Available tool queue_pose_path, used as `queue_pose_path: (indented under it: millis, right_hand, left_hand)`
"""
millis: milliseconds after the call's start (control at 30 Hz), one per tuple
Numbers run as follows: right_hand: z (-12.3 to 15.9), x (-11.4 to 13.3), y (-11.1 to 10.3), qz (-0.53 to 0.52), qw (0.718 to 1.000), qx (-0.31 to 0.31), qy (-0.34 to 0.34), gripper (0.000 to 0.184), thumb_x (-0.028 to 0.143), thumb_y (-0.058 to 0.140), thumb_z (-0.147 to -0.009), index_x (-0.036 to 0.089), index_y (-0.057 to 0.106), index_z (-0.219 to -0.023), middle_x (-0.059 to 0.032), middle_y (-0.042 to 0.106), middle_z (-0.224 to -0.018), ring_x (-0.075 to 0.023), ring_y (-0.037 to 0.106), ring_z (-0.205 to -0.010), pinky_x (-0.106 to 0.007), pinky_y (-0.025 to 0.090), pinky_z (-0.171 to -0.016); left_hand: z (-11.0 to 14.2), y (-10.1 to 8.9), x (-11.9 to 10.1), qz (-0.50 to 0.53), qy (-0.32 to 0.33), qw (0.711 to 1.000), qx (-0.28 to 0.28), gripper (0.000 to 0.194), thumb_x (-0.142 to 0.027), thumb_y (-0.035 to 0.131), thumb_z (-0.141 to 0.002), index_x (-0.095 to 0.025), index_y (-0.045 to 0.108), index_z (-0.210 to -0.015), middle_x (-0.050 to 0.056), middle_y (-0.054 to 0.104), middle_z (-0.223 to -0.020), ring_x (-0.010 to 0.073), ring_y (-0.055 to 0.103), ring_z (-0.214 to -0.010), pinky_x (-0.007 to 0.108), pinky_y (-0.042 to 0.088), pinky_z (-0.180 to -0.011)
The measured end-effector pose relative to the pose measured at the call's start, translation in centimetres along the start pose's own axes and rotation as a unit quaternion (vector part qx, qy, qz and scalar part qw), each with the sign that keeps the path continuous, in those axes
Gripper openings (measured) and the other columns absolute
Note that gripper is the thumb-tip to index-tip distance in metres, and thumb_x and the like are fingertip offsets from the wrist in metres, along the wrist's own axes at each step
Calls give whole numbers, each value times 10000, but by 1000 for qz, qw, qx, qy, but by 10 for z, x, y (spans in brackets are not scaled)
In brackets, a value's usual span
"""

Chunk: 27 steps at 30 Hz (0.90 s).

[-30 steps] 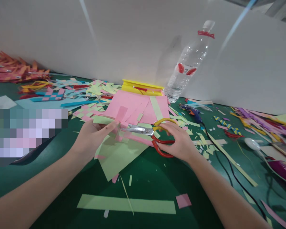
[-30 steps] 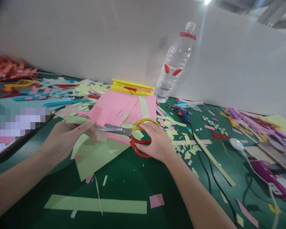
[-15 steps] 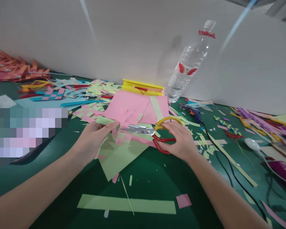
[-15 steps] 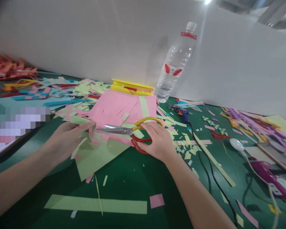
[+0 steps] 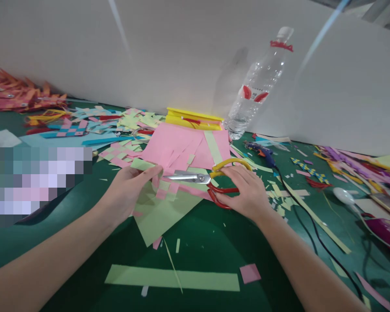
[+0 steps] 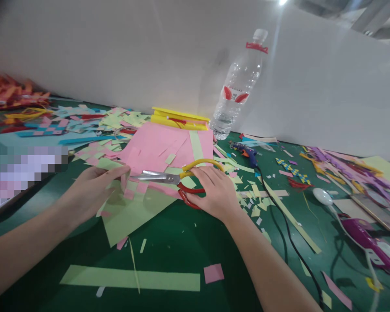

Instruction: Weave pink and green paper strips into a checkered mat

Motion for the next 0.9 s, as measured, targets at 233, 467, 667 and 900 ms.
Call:
queue_pose_path:
  millis: [233,467,667,900]
  right_hand:
    - [2,-3,5,-45,998,31,35,427,373,626,-788,191,564,-1170,-115,691,-1044,-278,645,-990,-418,543,-805]
    - [-1,2,-1,-7,1000,-7,5,381,354,627,-798,176,559,-1129,-110,704,-1001,-262,661,-954,-376,547,-776]
    - [-2,5,-3,12,1000,-19,-12,360,321,618,-805,187,568,-1135,-101,709,-988,-264,668,-936,-391,543,-795]
    - [0,-6,4,-66,996,35,57,430,345,641,-759,185,563,-1151,-121,685,-1063,-279,650,-981,-407,560,-776]
  left_hand:
    - [0,0,9,82,-67,994,20,342,-466,726,-694,-207,583,-521,-18,599,-543,154,588,-492,253,497,-468]
    - [4,3,4,107,-102,989,-5,408,-473,714,-688,-189,532,-457,-24,585,-528,147,601,-478,238,484,-454]
    - [4,1,12,104,-138,985,-13,233,-398,751,-647,-205,637,-588,10,650,-583,196,643,-524,272,507,-467]
    - [1,0,2,113,-71,991,2,318,-482,735,-663,-180,654,-604,27,649,-599,175,629,-527,258,515,-466]
Point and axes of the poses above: each hand's wrist, its own z-axis away from the middle knuckle, its own y-axis out of the palm, x = y × z, the point moved 6 cm from there along -z, towards the middle knuckle
